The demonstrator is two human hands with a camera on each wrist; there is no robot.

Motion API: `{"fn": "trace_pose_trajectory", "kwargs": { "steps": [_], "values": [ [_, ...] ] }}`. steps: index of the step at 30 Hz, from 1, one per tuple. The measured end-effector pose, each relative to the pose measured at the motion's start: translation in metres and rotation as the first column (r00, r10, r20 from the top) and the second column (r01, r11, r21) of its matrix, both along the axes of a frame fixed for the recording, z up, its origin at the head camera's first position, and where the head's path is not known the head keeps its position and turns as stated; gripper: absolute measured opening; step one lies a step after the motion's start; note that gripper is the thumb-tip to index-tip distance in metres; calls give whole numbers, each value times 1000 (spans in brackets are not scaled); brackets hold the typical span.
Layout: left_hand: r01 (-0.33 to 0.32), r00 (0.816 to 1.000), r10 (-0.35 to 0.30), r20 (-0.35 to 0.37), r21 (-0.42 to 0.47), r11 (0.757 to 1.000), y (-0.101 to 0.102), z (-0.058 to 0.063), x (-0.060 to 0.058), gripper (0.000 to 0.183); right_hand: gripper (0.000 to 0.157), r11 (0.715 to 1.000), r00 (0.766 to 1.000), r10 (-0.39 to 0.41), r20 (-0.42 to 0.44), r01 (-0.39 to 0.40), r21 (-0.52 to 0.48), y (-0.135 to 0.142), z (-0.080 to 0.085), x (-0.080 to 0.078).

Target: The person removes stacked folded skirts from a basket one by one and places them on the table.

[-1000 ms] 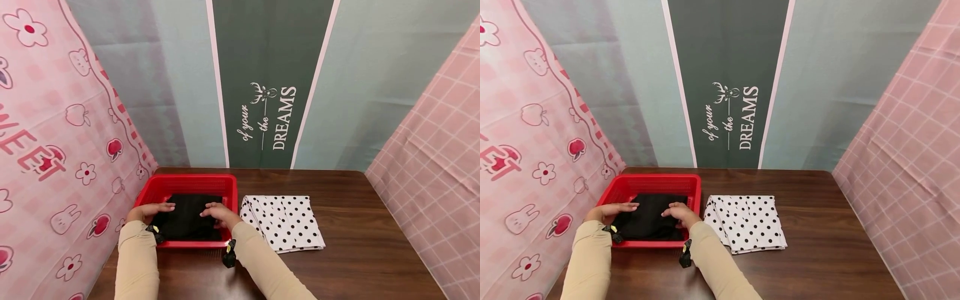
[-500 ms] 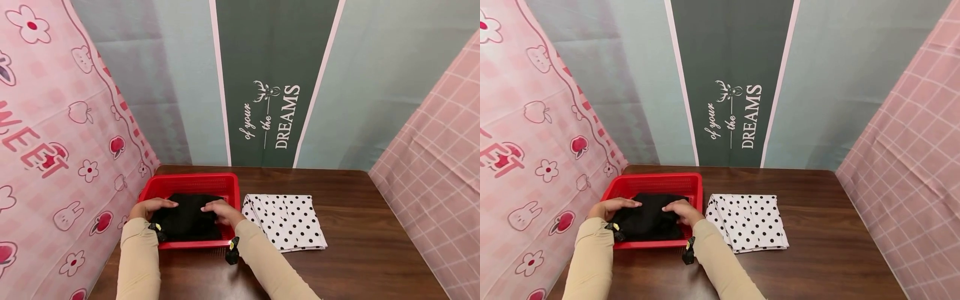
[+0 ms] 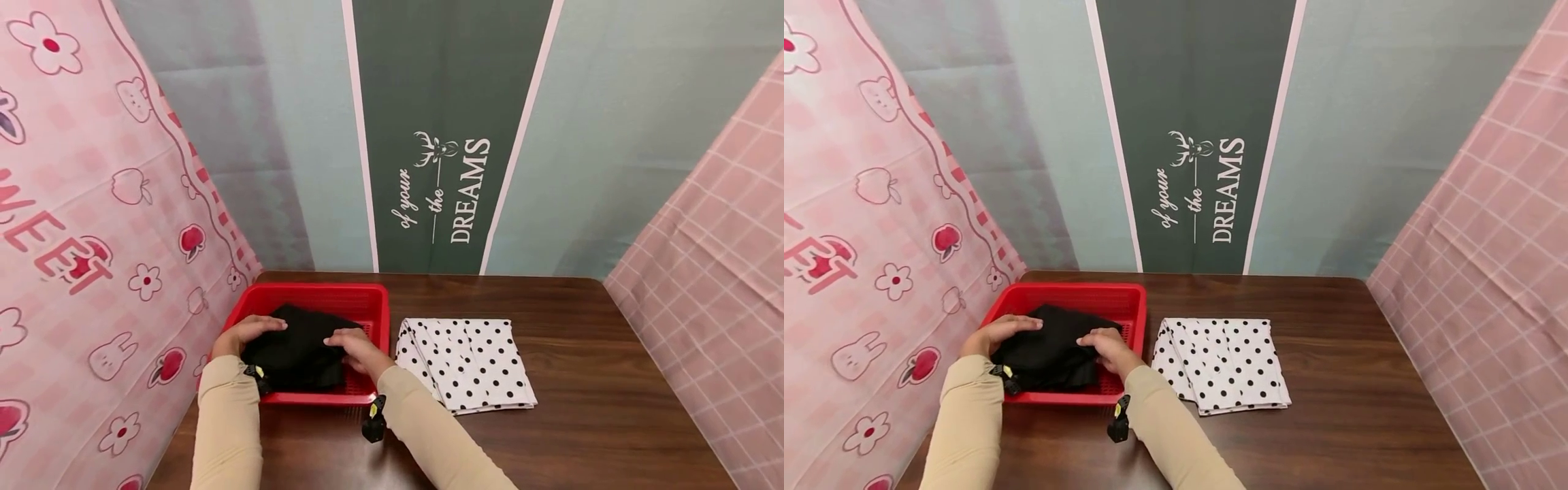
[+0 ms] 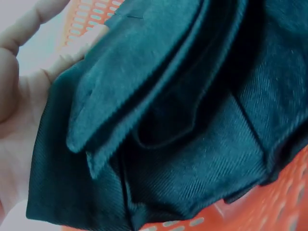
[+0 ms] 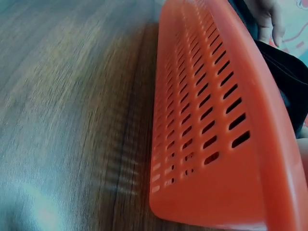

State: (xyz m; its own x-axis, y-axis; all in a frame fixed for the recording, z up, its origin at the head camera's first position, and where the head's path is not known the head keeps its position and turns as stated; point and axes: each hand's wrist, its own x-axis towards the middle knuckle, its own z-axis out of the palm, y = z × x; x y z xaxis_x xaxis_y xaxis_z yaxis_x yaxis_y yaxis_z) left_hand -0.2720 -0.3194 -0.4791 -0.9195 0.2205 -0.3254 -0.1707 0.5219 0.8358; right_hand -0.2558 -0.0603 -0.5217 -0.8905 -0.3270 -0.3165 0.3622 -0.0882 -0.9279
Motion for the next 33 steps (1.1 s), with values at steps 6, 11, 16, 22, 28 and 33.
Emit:
{"fn": "trace_pose_trajectory", "kwargs": {
  "steps": [6, 11, 16, 22, 28, 33],
  "values": [
    [17, 1000, -16, -23, 21, 1000, -4, 3, 3, 48, 41, 991, 994, -102, 40, 105, -82, 1, 1, -3],
    [8, 996, -3, -88, 57, 998, -8, 8, 10, 48, 44, 983, 996, -86, 9, 87, -162, 3, 12, -3],
    [7, 992, 8, -130, 114, 993, -11, 13, 18, 49, 56, 927, 996, -18, 88, 49, -372, 11, 26, -7],
    [-39, 986, 61, -158, 141, 989, -3, 23, 30, 52, 63, 927, 984, 174, 34, -152, -343, 27, 34, -8],
    [-124, 976, 161, -144, 237, 964, 9, 28, 42, 55, 54, 973, 989, 111, -95, -128, -193, 36, 43, -4],
    [-143, 966, 195, -171, 279, 950, 18, 28, 53, 58, 53, 985, 977, 97, -187, -121, -121, 44, 51, 1]
  ]
}}
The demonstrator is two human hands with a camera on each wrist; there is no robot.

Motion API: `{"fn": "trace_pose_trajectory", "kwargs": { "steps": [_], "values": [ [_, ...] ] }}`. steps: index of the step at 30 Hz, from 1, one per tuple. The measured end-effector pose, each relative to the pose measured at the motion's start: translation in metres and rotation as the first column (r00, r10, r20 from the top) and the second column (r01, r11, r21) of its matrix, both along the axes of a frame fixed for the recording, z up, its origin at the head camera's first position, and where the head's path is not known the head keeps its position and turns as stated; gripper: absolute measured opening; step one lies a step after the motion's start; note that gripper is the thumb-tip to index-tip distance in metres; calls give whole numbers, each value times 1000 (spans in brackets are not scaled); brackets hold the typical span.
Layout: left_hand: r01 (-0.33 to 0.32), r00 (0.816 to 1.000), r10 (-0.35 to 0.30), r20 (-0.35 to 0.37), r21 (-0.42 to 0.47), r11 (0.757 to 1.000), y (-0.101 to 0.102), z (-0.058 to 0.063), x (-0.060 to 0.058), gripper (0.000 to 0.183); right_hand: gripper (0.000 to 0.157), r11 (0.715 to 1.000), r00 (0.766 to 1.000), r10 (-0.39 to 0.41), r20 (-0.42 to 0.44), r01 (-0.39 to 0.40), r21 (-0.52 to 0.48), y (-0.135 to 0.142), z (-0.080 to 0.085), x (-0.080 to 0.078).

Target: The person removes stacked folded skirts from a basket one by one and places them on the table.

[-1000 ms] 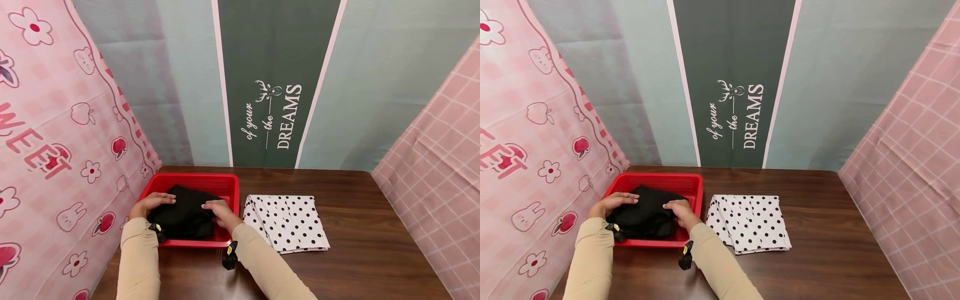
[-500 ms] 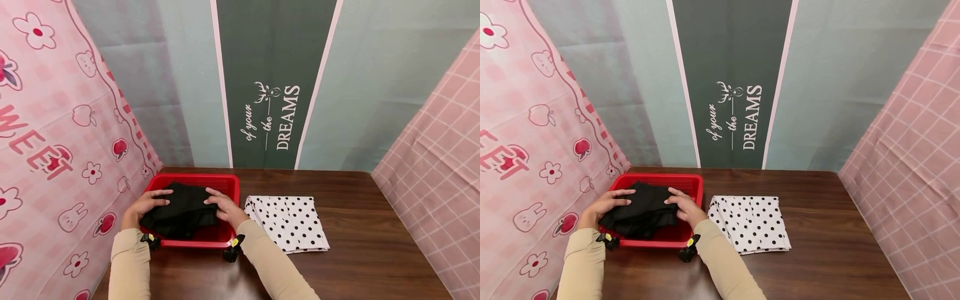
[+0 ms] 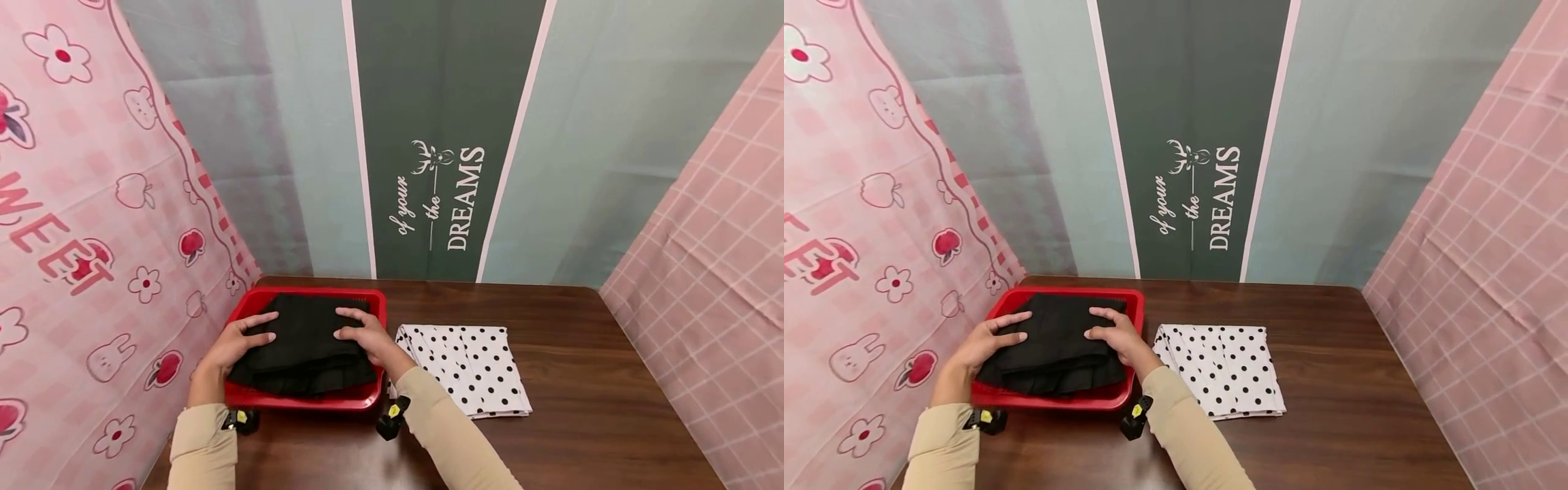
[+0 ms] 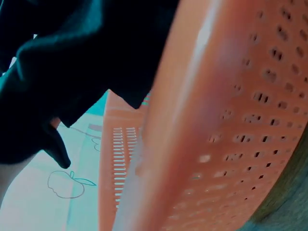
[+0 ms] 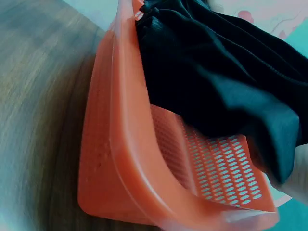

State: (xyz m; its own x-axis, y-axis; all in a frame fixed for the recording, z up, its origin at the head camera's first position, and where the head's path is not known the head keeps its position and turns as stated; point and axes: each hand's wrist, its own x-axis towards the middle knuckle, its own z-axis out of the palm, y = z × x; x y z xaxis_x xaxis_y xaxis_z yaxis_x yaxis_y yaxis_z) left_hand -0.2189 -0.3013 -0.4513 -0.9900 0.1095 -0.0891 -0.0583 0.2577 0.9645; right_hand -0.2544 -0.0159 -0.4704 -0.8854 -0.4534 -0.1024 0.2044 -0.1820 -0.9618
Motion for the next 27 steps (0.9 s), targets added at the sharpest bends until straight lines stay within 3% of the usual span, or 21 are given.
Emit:
{"fn": "trace_pose_trajectory", "kwargs": {
  "steps": [3, 6, 13, 20, 24, 27],
  "values": [
    [-18, 1000, 18, -26, 16, 1000, 2, 0, 8, 59, 55, 998, 995, -9, -97, 15, 59, 3, 3, 2],
    [-21, 999, 23, -32, 52, 998, 5, 0, 14, 60, 56, 998, 988, -16, -157, 25, 55, 5, 5, 3],
    [-29, 998, 34, -44, 124, 992, 12, 4, 27, 59, 61, 999, 985, 37, -167, -40, -16, 15, 12, 11],
    [-61, 994, 72, -81, 128, 990, 19, 3, 36, 57, 58, 998, 972, 47, -232, -37, 46, 23, 33, 27],
    [-60, 993, 71, -98, 110, 992, 24, 1, 35, 55, 57, 999, 969, 36, -246, -25, 45, 27, 30, 26],
    [-53, 993, 65, -96, 125, 991, 28, 0, 34, 56, 56, 999, 970, 30, -241, -26, 21, 30, 18, 21]
  ]
}}
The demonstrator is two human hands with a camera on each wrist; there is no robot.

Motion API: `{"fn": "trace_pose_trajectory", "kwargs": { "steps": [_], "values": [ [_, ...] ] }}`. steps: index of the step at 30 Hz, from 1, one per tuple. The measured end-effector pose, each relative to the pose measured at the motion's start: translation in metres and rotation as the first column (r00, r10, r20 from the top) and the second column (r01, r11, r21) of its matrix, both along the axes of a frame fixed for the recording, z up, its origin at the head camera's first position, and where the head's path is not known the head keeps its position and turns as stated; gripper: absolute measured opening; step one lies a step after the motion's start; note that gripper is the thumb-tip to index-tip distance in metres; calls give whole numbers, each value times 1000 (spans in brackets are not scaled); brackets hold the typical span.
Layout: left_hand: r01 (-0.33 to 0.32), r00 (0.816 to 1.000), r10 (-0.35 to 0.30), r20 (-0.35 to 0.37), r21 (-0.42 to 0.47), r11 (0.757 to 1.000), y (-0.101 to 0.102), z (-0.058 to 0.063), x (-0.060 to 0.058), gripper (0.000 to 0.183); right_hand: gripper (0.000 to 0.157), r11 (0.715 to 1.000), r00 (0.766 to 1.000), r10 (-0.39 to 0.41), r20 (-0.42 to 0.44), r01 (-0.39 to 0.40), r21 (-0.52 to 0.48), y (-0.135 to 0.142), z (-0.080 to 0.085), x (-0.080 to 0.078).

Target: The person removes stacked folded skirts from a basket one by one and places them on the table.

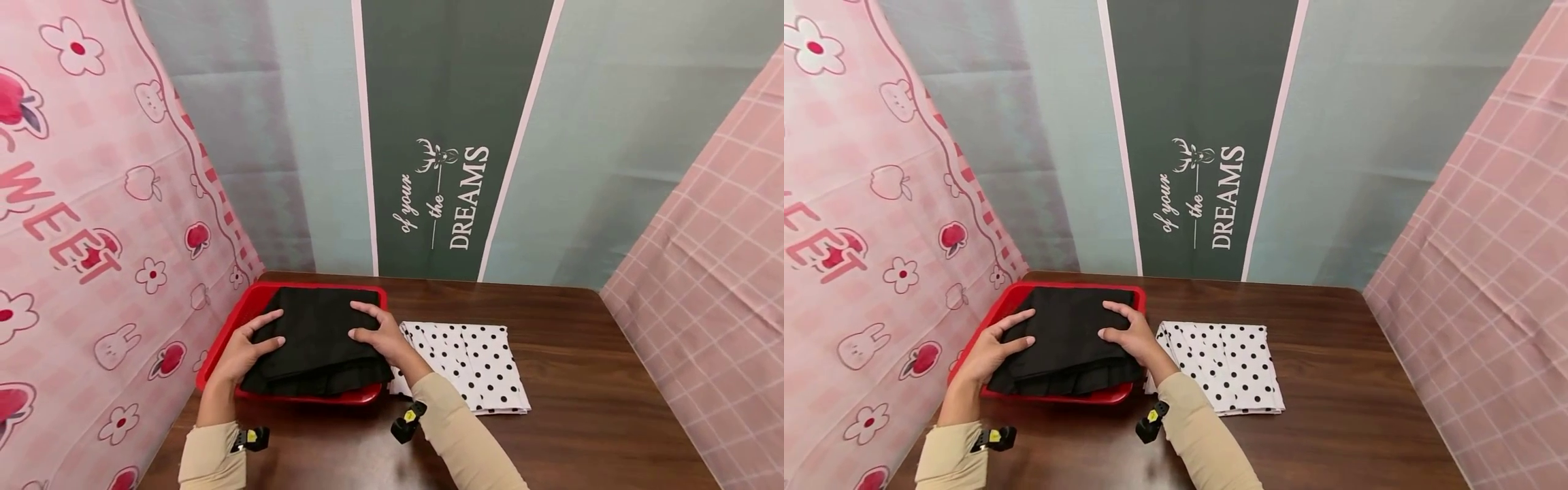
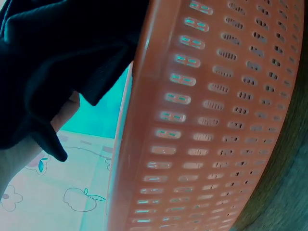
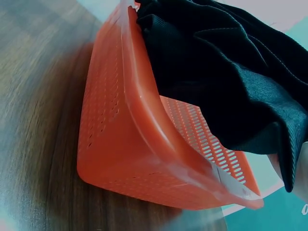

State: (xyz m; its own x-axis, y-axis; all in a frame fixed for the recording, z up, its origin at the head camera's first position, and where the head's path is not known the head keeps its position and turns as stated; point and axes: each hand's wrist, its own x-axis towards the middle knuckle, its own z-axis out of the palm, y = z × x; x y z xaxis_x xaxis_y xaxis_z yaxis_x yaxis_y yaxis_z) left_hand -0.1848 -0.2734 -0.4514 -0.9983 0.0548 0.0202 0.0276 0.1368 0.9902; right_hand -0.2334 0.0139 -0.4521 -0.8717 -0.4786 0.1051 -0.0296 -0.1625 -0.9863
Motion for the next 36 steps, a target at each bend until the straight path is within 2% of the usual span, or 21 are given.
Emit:
{"fn": "trace_pose_trajectory", "kwargs": {
  "steps": [4, 8, 14, 17, 20, 24, 29, 36],
  "values": [
    [-1, 1000, 1, 12, 25, 1000, 5, 0, 0, 56, 56, 1000, 1000, -8, 3, 8, 3, 4, -17, -6],
    [7, 1000, -7, 11, 36, 999, 15, -1, 3, 57, 55, 997, 999, -33, -30, 35, 62, 16, -22, -2],
    [2, 1000, -4, 25, 68, 998, 40, -1, 5, 57, 56, 996, 997, -32, -67, 38, 78, 42, -21, 3],
    [0, 1000, -2, 30, 68, 998, 55, 1, 3, 57, 57, 993, 996, -28, -83, 37, 111, 58, -8, 9],
    [5, 1000, -7, 18, 84, 996, 73, 3, 1, 57, 58, 992, 996, -26, -83, 36, 120, 77, -5, 9],
    [11, 1000, -12, 3, 100, 995, 94, 3, 1, 57, 59, 992, 996, -30, -78, 40, 118, 99, -15, 6],
    [8, 1000, -5, -25, 123, 992, 114, 6, -1, 53, 57, 988, 996, -28, -90, 41, 150, 118, -15, 6],
    [48, 998, -43, -43, 109, 993, 139, 7, -7, 51, 56, 979, 993, -47, -111, 68, 190, 142, -9, 13]
  ]
}}
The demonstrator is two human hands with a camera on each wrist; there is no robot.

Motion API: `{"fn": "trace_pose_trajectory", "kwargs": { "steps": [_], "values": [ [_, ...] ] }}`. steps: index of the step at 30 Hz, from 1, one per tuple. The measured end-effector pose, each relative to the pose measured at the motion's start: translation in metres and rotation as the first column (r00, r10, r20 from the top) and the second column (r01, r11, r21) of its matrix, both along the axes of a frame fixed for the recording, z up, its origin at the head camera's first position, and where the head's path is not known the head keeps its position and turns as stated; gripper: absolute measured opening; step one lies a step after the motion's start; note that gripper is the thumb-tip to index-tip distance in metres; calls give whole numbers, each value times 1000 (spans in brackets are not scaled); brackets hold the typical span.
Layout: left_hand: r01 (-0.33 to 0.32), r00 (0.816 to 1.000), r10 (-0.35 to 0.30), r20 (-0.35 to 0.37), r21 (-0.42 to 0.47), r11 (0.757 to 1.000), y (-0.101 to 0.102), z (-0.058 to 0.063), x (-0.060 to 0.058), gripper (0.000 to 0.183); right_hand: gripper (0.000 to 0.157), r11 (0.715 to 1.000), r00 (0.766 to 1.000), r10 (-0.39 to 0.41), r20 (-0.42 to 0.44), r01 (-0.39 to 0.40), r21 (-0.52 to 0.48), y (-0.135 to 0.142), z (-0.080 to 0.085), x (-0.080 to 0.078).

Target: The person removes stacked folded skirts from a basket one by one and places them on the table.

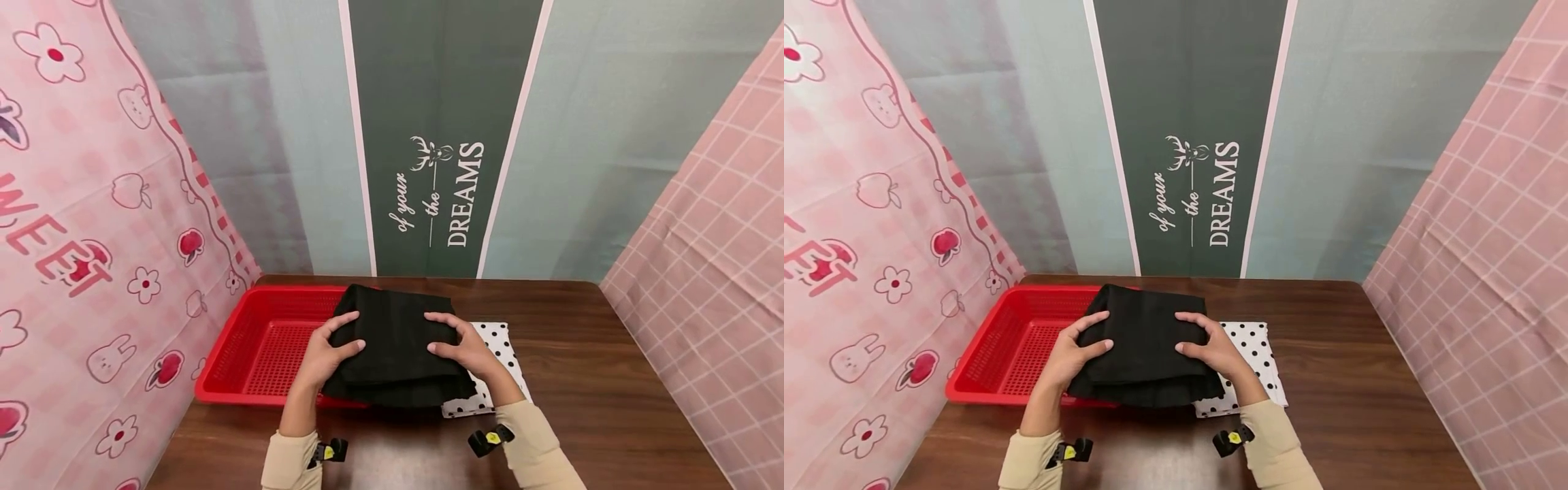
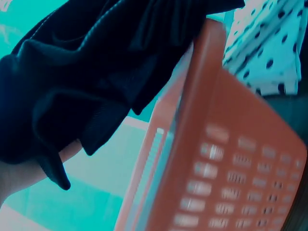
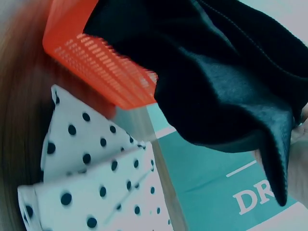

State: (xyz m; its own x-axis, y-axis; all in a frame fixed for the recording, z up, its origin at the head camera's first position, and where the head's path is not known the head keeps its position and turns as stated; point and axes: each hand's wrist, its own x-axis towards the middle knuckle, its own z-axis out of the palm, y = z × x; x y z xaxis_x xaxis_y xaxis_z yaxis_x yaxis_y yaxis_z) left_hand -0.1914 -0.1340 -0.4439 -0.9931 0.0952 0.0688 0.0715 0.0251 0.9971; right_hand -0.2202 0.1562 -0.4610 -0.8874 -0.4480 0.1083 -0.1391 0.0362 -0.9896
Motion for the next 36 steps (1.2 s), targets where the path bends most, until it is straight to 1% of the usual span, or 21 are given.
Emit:
{"fn": "trace_pose_trajectory", "kwargs": {
  "steps": [4, 9, 11, 14, 17, 20, 22, 25, 28, 33, 34, 36],
  "values": [
    [24, 1000, -24, 10, 3, 1000, 15, 1, 0, 53, 56, 1000, 1000, -16, 3, 16, 16, 16, 3, 4],
    [72, 997, -72, -12, -7, 997, 35, 13, 10, 53, 55, 997, 998, -40, -42, 43, 67, 36, 3, 6],
    [92, 996, -92, -17, -7, 996, 44, 15, 15, 53, 56, 994, 997, -56, -59, 61, 89, 44, 2, 7],
    [110, 994, -110, -24, 7, 994, 56, 12, 17, 53, 56, 991, 995, -73, -70, 80, 108, 57, -2, 9],
    [120, 992, -119, -43, 6, 993, 67, 8, 16, 53, 58, 993, 996, -62, -64, 68, 93, 68, -5, 10],
    [137, 989, -137, -47, -2, 991, 77, 4, 15, 55, 59, 996, 998, -53, -28, 55, 69, 80, -7, 12],
    [151, 987, -151, -52, -12, 989, 84, 2, 15, 55, 60, 995, 998, -57, -5, 58, 75, 88, -7, 13],
    [162, 986, -162, -47, -19, 987, 96, -1, 14, 55, 61, 993, 997, -73, 26, 70, 91, 103, -9, 16],
    [171, 984, -171, -51, -16, 985, 108, -2, 14, 54, 63, 993, 995, -89, 42, 85, 82, 117, -13, 17],
    [171, 982, -171, -83, -10, 985, 126, -4, 13, 53, 64, 991, 989, -126, 71, 123, 53, 135, -19, 22],
    [174, 981, -174, -84, -10, 985, 129, -6, 12, 53, 64, 990, 988, -135, 72, 132, 51, 138, -20, 24],
    [176, 981, -176, -81, -14, 984, 136, -17, 8, 54, 65, 988, 986, -151, 71, 148, 54, 145, -22, 26]
  ]
}}
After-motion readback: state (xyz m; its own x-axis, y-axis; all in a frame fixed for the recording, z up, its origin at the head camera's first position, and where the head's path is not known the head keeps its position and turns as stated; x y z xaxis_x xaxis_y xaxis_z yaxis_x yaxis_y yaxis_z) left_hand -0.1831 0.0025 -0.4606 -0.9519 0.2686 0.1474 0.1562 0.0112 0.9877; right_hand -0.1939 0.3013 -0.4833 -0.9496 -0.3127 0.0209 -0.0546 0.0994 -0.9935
